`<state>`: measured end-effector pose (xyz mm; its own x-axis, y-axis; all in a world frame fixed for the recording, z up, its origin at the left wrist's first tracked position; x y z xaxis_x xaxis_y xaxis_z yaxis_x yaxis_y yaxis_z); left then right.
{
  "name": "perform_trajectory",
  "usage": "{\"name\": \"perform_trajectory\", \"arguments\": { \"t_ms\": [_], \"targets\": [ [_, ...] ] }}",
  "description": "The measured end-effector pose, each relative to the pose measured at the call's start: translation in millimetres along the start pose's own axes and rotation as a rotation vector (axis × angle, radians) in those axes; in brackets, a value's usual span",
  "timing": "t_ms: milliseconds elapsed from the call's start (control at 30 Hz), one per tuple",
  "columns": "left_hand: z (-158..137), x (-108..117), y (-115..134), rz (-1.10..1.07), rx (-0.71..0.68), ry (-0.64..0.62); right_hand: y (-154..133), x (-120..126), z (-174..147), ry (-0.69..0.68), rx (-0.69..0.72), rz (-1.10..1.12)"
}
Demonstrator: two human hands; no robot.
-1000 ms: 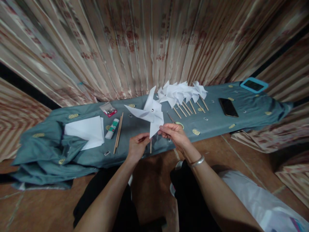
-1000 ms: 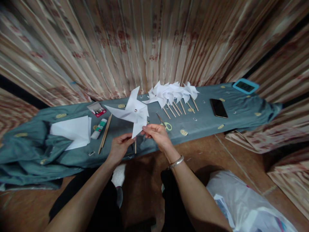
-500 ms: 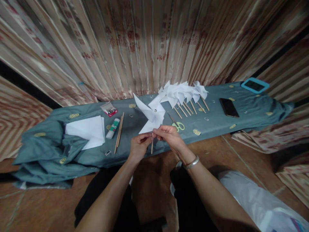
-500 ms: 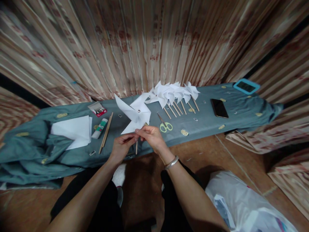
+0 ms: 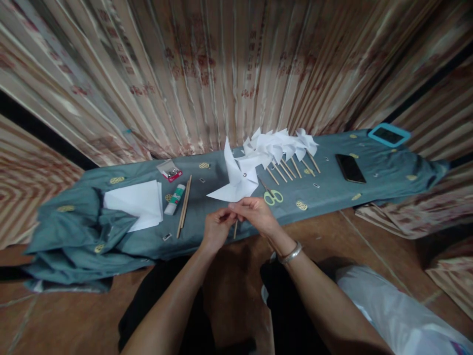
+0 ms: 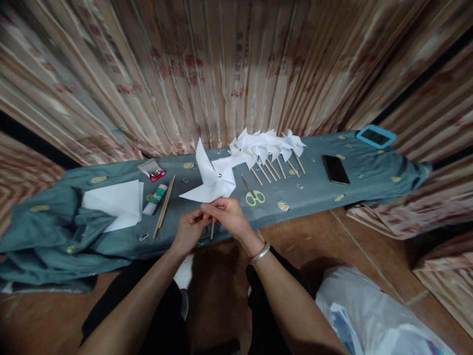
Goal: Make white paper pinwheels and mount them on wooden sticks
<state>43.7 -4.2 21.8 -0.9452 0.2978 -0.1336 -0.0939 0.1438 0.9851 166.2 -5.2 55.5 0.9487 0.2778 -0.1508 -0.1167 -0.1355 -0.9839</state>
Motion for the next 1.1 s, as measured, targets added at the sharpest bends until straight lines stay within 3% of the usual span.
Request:
{"name": "perform_trajectory", "arguments": {
  "t_ms": [133, 300, 400, 533, 1100],
  "targets": [
    [4.0, 0.4, 0.0, -0.049, 0.001, 0.043, -1.9, 5.8, -3.7, -0.034, 0.019, -0.107],
    [5.8, 5.0, 6.4, -0.133, -0.012, 0.136, 2.9, 20.7, -12.2, 0.114, 0.09, -0.446],
    [5.7, 6.0, 10.1, -0.192, -0.021, 0.182, 4.8, 21.4, -17.0, 0.087, 0.098, -0.579],
    [5.1, 3.3, 12.0, -0.265, -0.03, 0.215, 6.1, 13.2, -19.5, -0.016, 0.075, -0.538],
    [-5.5, -4.6, 10.2, -0.496, -0.045, 0.22, 21.7, 4.8, -11.3, 0.017, 0.062, -0.559]
  ]
}}
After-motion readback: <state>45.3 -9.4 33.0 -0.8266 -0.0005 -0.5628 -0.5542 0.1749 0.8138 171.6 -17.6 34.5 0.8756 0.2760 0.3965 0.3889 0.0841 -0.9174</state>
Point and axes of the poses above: each hand's wrist, its own z-axis towards the middle knuckle, its own x-axis out of the back of the hand, y = z × x, the point moved 1 cm from there along z, towards the middle knuckle, and after that the axes turned 12 degrees about -y, right-handed, at the moved point
